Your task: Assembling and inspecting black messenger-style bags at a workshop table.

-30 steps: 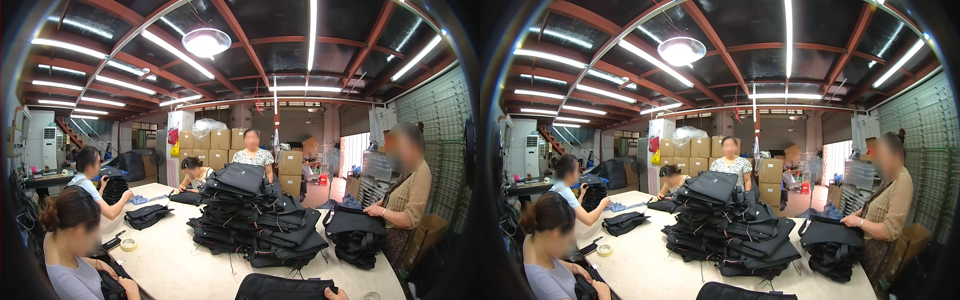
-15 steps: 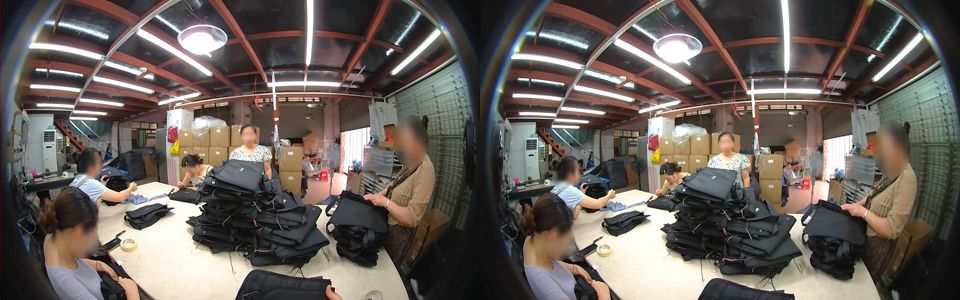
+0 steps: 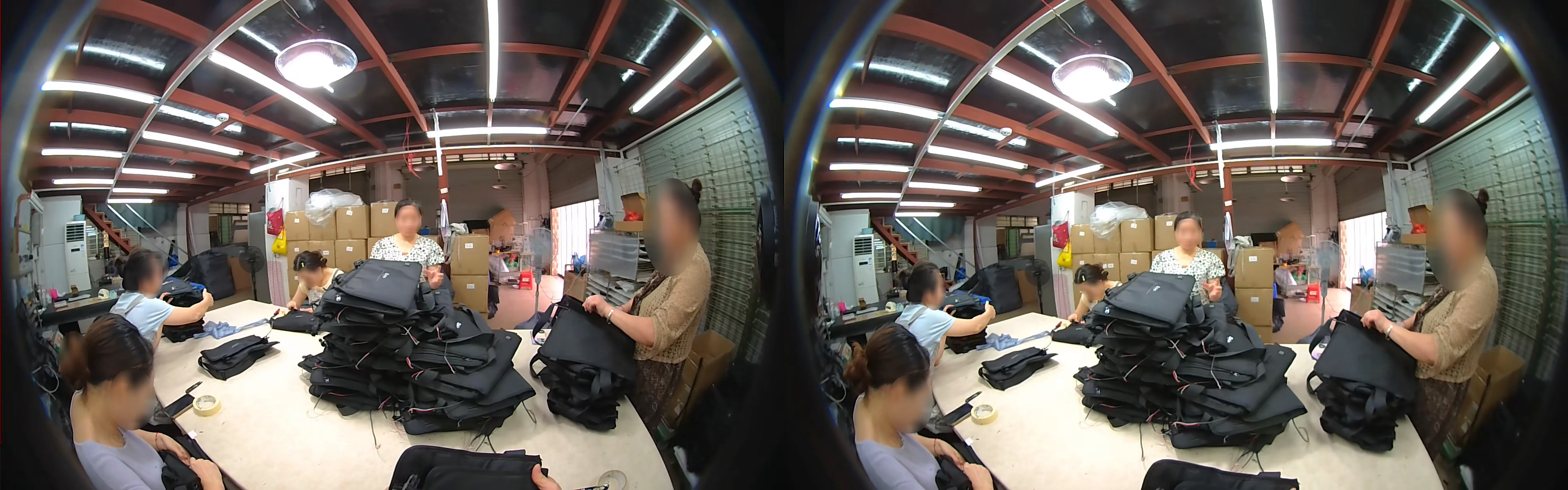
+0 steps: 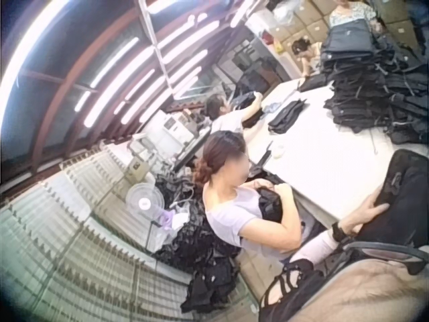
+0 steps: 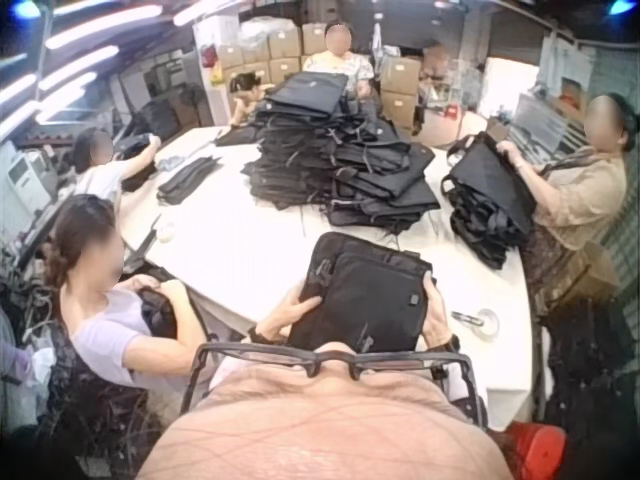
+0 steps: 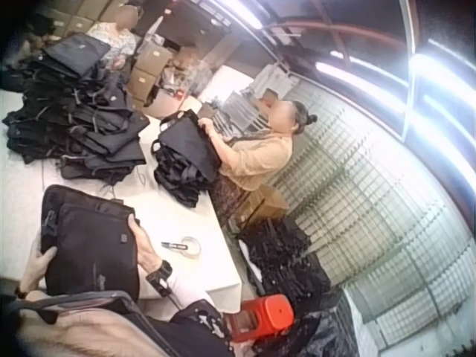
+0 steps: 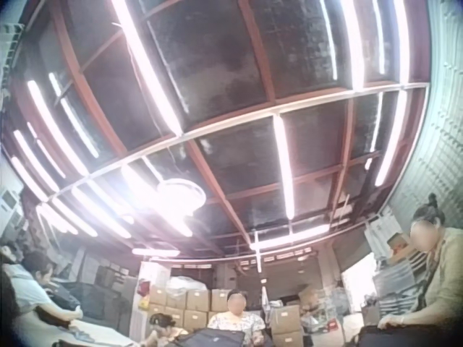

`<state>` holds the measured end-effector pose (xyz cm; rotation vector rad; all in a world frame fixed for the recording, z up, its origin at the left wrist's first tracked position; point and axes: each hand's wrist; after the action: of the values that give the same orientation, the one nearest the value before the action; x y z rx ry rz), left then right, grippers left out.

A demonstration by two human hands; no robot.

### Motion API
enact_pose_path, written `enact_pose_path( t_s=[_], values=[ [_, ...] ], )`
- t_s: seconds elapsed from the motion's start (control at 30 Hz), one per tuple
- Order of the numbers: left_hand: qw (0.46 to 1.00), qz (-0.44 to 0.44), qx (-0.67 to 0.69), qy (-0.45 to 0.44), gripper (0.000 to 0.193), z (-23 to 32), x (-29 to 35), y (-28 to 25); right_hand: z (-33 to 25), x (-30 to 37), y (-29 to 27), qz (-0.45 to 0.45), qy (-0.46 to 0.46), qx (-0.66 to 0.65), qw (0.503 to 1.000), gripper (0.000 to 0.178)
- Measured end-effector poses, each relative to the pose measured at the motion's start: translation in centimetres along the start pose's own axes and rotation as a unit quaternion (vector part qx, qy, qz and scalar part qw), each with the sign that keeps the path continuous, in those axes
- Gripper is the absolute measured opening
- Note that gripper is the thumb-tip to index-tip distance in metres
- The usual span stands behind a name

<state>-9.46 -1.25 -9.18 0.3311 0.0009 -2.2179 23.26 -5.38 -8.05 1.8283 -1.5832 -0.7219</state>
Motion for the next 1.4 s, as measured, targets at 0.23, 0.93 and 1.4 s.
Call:
enact_pose_path(
  t_s=[0.23, 0.93, 1.4],
  values=[
    [0.992, -0.048, 0.085, -0.083, 0.061, 1.3, 0.3, 0.7, -0.6, -0.2, 0.4, 0.056, -0.021, 0.065, 0.996, 0.047],
    [0.943, 0.193, 0.252, -0.101, 0.046, -2.5, 0.7, -1.3, 2.0, 4.9, -0.1, -0.117, 0.157, 0.142, 0.97, 0.062],
    [0.924, 0.283, 0.231, -0.113, 0.048, -4.0, 0.6, -1.3, 4.7, 4.4, -3.8, -0.016, 0.134, 0.19, 0.972, 0.053]
  ],
)
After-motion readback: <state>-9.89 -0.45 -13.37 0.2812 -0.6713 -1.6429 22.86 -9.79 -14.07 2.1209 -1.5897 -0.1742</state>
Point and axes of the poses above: each hand's wrist, its own x-axis away from the middle knuckle, its own y-axis out of the palm, z = x × y, and after that the axes turned 8 degrees about -z, right-handed
